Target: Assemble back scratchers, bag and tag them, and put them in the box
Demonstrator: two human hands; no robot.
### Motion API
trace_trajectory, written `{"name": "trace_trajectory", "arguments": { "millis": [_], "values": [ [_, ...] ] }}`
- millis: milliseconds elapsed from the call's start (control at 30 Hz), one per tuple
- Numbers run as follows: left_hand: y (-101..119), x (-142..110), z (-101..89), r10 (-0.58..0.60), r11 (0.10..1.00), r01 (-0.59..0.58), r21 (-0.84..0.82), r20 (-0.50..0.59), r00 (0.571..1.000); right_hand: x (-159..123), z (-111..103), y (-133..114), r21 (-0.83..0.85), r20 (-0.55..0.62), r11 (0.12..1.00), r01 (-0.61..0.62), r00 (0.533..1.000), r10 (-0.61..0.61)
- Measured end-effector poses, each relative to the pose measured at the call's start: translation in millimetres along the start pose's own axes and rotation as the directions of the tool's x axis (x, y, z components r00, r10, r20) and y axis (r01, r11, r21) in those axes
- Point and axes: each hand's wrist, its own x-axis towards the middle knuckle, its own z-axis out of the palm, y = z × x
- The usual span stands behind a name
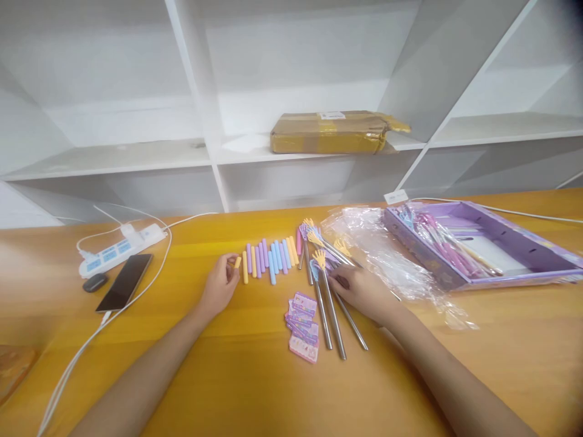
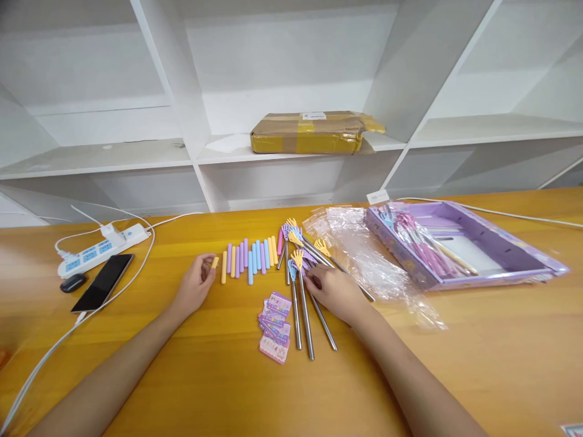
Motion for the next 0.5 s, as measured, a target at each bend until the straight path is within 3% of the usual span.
{"name": "trace_trajectory", "arguments": {
  "millis": [267, 400, 500],
  "values": [
    [2, 0, -0.5, -0.006, 0.999, 0.005, -0.038, -0.017, 1.0, 0, -1, -6, -0.012, -0.015, 0.984, -0.178, 0.984, 0.178],
    [10, -6, 1.6, 0.009, 0.997, -0.011, -0.081, -0.019, 1.0, -4, -13, -9, 0.137, -0.137, 0.975, -0.175, 0.971, 0.194],
    [21, -17, 5.6, 0.082, 0.991, -0.078, -0.108, 0.029, 0.996, -7, -18, -10, 0.272, -0.251, 0.943, -0.189, 0.933, 0.259]
  ]
}}
